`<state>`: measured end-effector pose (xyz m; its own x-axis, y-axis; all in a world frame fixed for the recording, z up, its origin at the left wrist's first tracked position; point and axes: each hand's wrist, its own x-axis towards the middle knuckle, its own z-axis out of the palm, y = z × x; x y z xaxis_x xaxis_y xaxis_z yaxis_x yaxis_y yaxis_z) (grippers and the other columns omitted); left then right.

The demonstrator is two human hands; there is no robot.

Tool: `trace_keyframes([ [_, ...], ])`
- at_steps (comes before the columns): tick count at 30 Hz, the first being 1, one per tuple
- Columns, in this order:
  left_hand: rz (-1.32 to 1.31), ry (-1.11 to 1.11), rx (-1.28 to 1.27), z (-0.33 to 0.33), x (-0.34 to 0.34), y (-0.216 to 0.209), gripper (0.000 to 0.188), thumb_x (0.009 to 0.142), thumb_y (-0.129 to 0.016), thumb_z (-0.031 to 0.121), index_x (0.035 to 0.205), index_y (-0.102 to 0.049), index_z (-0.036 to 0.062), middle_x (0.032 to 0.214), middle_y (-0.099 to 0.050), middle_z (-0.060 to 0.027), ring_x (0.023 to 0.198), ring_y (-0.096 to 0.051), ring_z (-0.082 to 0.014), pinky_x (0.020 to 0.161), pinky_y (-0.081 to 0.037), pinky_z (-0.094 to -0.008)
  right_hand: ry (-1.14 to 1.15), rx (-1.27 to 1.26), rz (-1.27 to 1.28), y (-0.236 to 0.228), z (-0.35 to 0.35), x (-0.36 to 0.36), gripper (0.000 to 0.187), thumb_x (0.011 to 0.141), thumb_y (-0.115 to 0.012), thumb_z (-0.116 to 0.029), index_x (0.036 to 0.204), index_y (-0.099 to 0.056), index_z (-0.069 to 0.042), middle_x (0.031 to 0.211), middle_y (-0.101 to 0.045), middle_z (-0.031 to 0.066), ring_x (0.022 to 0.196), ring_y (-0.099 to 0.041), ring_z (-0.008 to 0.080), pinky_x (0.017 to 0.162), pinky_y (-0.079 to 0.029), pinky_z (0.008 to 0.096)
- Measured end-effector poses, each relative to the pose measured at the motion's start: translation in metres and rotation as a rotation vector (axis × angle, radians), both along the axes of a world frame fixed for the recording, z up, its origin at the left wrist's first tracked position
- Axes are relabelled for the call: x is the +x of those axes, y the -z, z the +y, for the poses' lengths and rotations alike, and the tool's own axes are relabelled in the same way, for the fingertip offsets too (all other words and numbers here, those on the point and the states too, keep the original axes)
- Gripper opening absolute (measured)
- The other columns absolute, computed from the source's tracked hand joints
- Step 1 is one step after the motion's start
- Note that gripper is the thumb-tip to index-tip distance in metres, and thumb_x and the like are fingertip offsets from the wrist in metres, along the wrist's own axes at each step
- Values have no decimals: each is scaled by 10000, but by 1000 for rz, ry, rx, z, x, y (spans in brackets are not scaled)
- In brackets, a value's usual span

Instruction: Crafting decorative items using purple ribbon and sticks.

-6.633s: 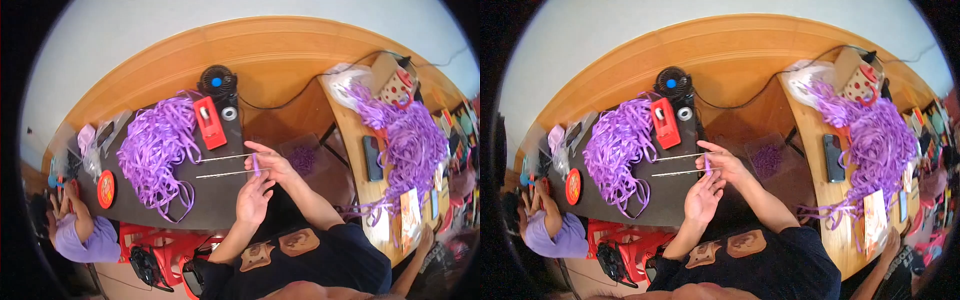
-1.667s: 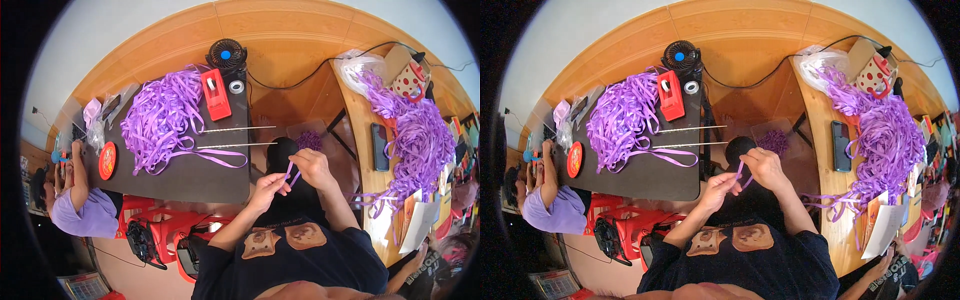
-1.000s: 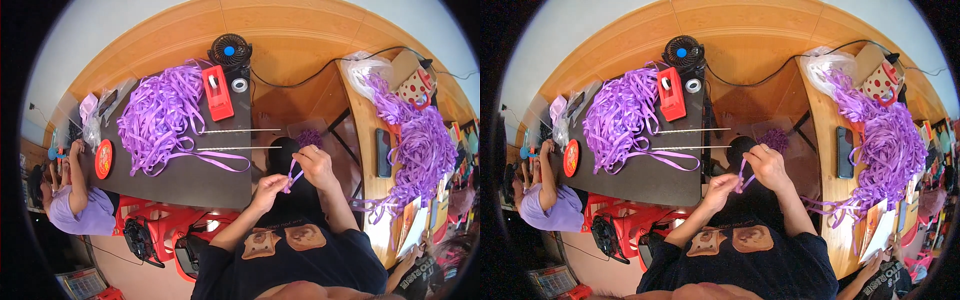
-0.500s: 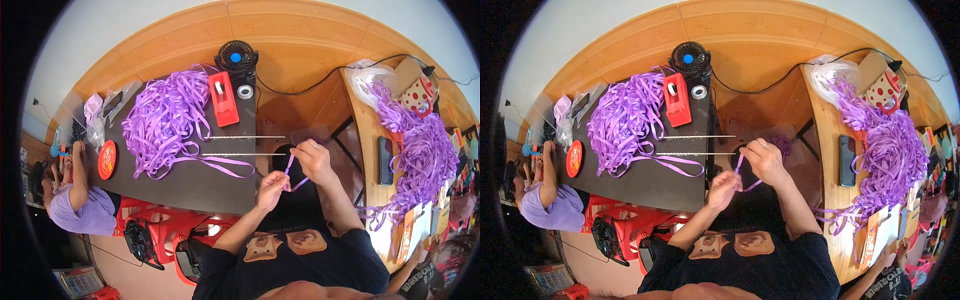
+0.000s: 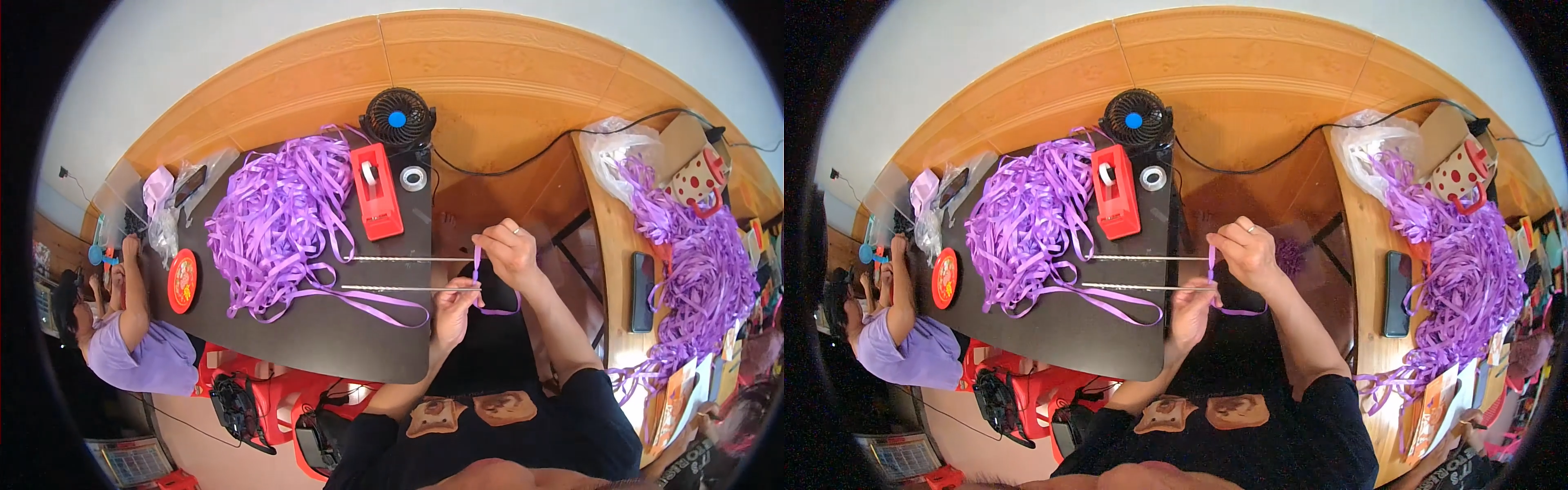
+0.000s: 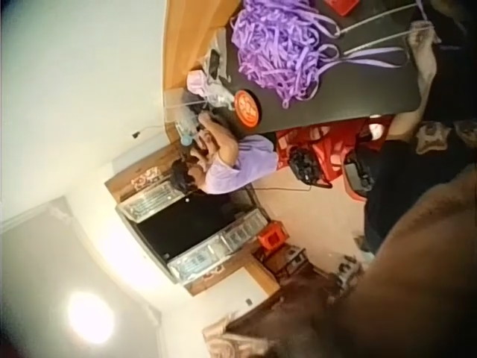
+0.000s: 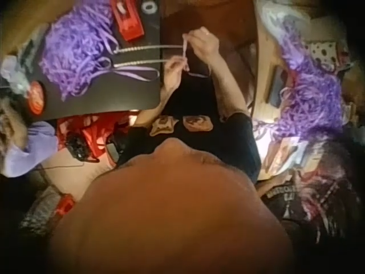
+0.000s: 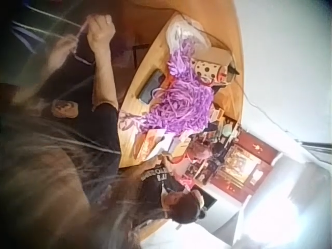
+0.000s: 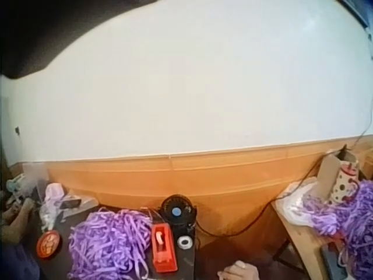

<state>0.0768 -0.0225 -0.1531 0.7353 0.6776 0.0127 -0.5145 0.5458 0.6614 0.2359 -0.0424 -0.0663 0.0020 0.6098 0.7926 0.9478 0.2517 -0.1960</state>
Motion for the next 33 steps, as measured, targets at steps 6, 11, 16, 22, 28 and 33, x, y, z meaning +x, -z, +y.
trace_keyframes([
  [6, 7, -179, -10, 1, 1, -4, 134, 875, -551, 58, 1004, -529, 27, 810, -561, -63, 699, -528, -137, 667, -442, -267, -84, -3, 107, 10, 26, 1, 199, 600, -648, 20, 796, -649, -15, 729, -577, 63, 630, -538, 214, 523, -435, 298],
  [11, 26, -235, 10, 5, 1, -6, 137, 890, -541, 90, 1012, -521, 31, 798, -545, -52, 697, -512, -125, 668, -427, -253, -103, -24, 242, 23, 33, -2, 165, 629, -636, 19, 789, -649, -19, 717, -578, 71, 637, -543, 227, 538, -437, 313],
  [16, 45, -224, 3, 2, 0, -11, 136, 897, -530, 100, 1010, -523, 26, 808, -545, -44, 705, -510, -117, 675, -419, -245, -225, -141, 480, 54, 31, -15, 153, 666, -627, 35, 816, -629, 1, 745, -594, 96, 674, -547, 252, 600, -433, 323],
  [22, 225, -177, -34, -24, -22, -7, 92, 878, -569, 113, 907, -568, 26, 756, -569, -33, 666, -520, -111, 637, -414, -240, -258, -286, 1156, 97, 10, -48, 43, 802, -624, -24, 821, -635, 13, 753, -574, 32, 685, -520, 118, 606, -419, 264],
  [28, 336, -46, 2, -47, -56, -17, 59, 863, -583, 100, 896, -561, 56, 760, -588, -20, 666, -557, -110, 652, -434, -236, -170, -368, 1351, 122, -17, -71, 55, 809, -635, -53, 811, -643, 2, 752, -620, 18, 735, -552, 79, 665, -437, 214],
  [33, 311, 84, -11, -51, -77, -10, 69, 841, -600, 62, 903, -570, 53, 792, -610, -39, 692, -582, -114, 637, -469, -241, -186, -334, 1290, 119, -34, -94, 40, 801, -626, -50, 806, -625, -10, 722, -610, 22, 694, -571, 86, 632, -465, 221],
])
